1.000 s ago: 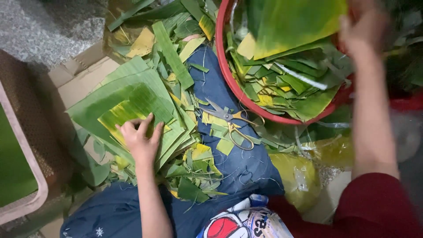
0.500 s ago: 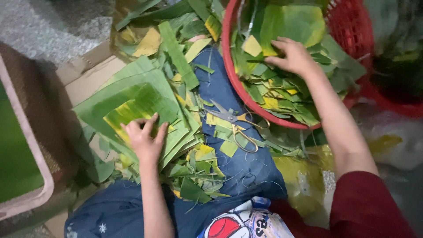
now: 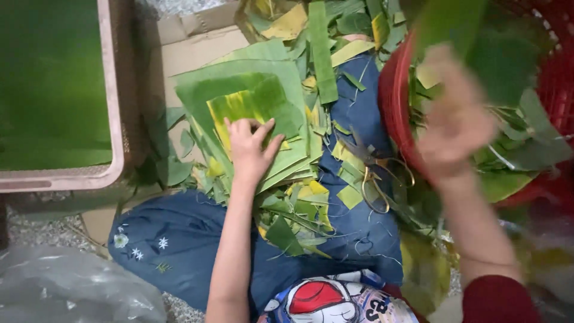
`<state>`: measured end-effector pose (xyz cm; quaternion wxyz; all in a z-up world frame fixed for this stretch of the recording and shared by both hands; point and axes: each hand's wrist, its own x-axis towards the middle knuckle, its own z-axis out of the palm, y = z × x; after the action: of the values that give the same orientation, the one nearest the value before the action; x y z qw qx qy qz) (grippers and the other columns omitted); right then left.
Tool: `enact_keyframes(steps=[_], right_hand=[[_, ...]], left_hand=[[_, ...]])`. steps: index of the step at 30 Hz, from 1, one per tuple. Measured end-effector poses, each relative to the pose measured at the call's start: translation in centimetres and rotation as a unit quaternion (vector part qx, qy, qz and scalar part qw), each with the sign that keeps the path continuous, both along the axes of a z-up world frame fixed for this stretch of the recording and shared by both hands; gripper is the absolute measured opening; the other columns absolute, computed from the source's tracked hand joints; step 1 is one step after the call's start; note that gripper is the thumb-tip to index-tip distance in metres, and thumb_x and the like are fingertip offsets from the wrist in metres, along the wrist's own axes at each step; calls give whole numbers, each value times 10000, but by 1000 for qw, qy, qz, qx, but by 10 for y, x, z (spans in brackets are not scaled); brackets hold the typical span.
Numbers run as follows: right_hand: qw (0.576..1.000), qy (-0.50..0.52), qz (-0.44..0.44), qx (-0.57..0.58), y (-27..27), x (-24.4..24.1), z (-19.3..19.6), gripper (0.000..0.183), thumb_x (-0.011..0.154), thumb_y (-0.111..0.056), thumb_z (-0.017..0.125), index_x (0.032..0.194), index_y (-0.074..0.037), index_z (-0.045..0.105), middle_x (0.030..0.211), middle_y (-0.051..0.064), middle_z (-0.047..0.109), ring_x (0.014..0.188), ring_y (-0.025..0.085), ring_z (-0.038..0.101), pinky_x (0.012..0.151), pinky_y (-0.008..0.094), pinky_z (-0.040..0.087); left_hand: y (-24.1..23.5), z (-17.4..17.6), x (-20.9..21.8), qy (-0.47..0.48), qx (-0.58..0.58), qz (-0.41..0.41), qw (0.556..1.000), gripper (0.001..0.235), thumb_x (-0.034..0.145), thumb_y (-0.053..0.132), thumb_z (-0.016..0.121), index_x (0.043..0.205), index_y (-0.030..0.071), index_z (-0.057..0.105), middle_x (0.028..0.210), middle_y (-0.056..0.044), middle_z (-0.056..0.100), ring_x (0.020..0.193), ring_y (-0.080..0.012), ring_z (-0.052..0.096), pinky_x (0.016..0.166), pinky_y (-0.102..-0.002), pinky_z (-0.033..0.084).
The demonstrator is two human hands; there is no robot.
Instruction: Sorting, trimming, and stacking banana leaves for food preparation
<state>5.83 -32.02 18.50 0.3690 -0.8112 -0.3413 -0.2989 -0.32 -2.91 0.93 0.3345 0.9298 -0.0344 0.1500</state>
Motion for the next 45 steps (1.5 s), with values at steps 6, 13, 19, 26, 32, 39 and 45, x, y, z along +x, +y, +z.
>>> enact_keyframes(steps=[6,13,19,26,32,39,45], right_hand=[[988,108,109,-24,130,-26,-119,401,1002,-148,576,1391,-107,665,1431,122,633,1354,316,561,1196,462,401],[974,191,90,-83,177,-42,-144,416,957,-265,647,1363,-184,689,1337,130,683,1252,357,642,1037,510,519],[962,229,123,-82,161,-24,-165,431,942,-385,741,1334,-207,710,1460,122,606,1332,392,567,1087,529,447],[954,266,122,-68,156,-31,-178,324,1009,-260,638,1319,-303,721,1419,-5,660,1377,267,555,1148,495,350],[962,169,117,-177,156,-33,-199,303,975,-303,660,1268,-355,720,1405,-18,666,1365,267,559,1114,565,382],[948,185,77,-247,138,-36,-172,170,903,-342,688,1005,-214,734,1292,41,699,1322,271,585,1097,590,407],[941,337,15,-12,33,-18,-43,268,875,-225,825,1119,-118,800,1165,136,770,1128,307,724,978,423,564]], left_hand=[[10,-67,1,35,62,6,997,340,648,352,921,893,166,775,1042,-51,572,1100,-277,549,1226,-631,214],[6,-92,-7,85,-175,22,981,382,703,199,857,1034,96,698,1090,-89,622,1069,-260,612,1084,-510,370],[8,-112,-26,117,-384,27,916,446,753,58,799,1164,30,626,1135,-124,667,1042,-243,671,952,-398,513],[52,-62,-1,289,-643,266,657,289,920,375,650,953,140,815,815,-89,777,723,-230,751,726,-433,553],[73,47,-23,-79,-258,183,945,102,986,67,693,907,122,727,1120,-35,719,1189,-253,683,1121,-407,466],[27,-26,0,91,-107,-124,982,477,1126,210,416,1566,31,445,1621,-251,376,1523,-486,191,1192,-680,141],[14,-7,-2,136,92,-77,983,465,1077,387,512,1538,328,519,1723,-111,224,1564,-437,109,1157,-760,122]])
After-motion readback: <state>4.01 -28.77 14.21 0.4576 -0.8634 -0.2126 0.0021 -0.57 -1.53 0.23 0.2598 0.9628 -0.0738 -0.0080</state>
